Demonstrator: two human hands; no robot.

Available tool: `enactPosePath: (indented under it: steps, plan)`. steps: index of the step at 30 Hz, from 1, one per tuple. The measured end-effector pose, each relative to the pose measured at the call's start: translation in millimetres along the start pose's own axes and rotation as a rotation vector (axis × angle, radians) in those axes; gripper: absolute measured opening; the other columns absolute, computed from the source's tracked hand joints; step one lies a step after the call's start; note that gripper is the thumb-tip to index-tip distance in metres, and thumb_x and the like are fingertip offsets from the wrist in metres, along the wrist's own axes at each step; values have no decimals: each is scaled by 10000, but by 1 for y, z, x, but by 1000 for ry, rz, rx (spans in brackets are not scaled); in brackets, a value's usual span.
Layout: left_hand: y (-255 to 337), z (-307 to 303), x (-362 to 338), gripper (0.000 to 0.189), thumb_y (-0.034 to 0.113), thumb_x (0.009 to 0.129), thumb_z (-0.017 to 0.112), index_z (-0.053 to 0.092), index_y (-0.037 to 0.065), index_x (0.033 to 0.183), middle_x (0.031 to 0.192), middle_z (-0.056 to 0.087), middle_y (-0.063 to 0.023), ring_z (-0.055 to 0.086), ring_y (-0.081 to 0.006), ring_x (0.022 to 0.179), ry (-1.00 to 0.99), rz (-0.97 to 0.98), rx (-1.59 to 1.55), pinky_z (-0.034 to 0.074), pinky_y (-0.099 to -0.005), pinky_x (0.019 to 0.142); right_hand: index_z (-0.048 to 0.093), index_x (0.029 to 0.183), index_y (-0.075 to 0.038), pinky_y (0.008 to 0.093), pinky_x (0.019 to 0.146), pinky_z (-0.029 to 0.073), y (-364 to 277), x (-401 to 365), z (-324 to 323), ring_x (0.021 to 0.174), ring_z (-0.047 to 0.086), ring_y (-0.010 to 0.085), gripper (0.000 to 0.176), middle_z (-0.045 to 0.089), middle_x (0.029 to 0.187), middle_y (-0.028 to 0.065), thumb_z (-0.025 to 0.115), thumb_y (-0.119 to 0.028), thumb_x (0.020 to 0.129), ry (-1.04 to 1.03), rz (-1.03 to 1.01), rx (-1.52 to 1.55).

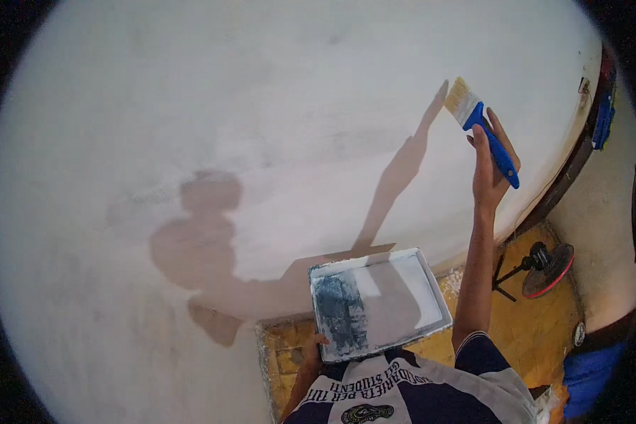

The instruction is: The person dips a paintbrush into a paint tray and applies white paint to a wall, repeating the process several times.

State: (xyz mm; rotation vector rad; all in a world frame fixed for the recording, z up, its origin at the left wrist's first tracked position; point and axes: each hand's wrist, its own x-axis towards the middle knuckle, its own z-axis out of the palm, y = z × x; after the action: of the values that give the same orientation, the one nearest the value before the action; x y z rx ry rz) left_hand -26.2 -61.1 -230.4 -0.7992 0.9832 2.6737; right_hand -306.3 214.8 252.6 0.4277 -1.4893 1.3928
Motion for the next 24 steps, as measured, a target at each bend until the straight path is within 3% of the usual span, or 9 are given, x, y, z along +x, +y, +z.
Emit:
enactPosePath:
  steps: [4, 8, 10, 12, 14, 16, 18, 21, 24]
  plan:
    - [-13, -9, 7, 254, 223, 782, 661, 638, 51, 966, 917, 650, -65, 644, -222, 856, 13, 72, -15, 546, -398, 795, 673, 1298, 35, 295, 927, 554, -18, -7, 28, 1056, 696, 159, 334, 745, 1184, 148, 679, 3, 965, -23, -341, -269]
    - [-61, -77, 51, 234, 235, 848, 625, 634, 66, 1010, 917, 649, -57, 631, -223, 922, -49, 104, -63, 526, -402, 865, 757, 1154, -107, 338, 780, 585, -18, -31, 78, 939, 763, 275, 305, 736, 1158, 204, 719, -13, 867, -65, -396, -394]
    - [-55, -77, 75, 224, 243, 869, 598, 639, 72, 1008, 916, 648, -56, 629, -225, 909, -600, 503, 53, 524, -396, 858, 754, 1086, -137, 351, 719, 593, -30, -45, 100, 865, 765, 311, 309, 714, 1189, 227, 732, -31, 797, -101, -302, -466]
    - [-58, -82, 88, 230, 250, 869, 597, 643, 75, 1011, 911, 647, -54, 628, -224, 903, -610, 588, 115, 524, -392, 852, 762, 1037, -123, 293, 612, 569, -47, -47, 108, 726, 770, 246, 220, 720, 1125, 255, 707, -5, 860, -120, -304, -435]
    - [-44, -64, 53, 252, 253, 850, 614, 648, 72, 1021, 908, 648, -55, 633, -223, 896, -263, 302, 96, 530, -393, 843, 762, 1046, -132, 287, 588, 557, -44, -54, 124, 699, 762, 234, 238, 718, 1127, 256, 709, -8, 850, -84, -428, -437]
    - [-15, -25, 15, 276, 257, 830, 630, 653, 68, 1030, 905, 650, -57, 637, -222, 890, -104, 133, 68, 535, -395, 834, 761, 1048, -139, 285, 575, 551, -48, -62, 135, 681, 757, 231, 247, 716, 1131, 256, 708, -11, 844, -88, -451, -457]
    - [-4, -4, -1, 302, 261, 810, 647, 657, 65, 1039, 901, 652, -58, 642, -221, 884, -54, 161, 92, 541, -396, 824, 758, 1043, -144, 288, 574, 550, -61, -65, 143, 673, 753, 238, 246, 713, 1137, 256, 705, -14, 840, -125, -381, -475]
    - [-25, -19, 14, 340, 257, 784, 661, 664, 57, 1058, 909, 658, -64, 649, -225, 879, -109, 528, 244, 550, -400, 817, 746, 1013, -153, 312, 575, 550, -66, -72, 149, 680, 750, 262, 272, 709, 1134, 265, 711, -10, 785, -154, -346, -372]
    - [-15, -23, 14, 353, 240, 769, 658, 664, 52, 1068, 924, 663, -70, 654, -233, 883, -77, 112, 80, 555, -400, 820, 735, 969, -127, 316, 574, 549, -82, -81, 157, 670, 738, 283, 253, 714, 1116, 267, 693, 0, 754, -213, -393, -318]
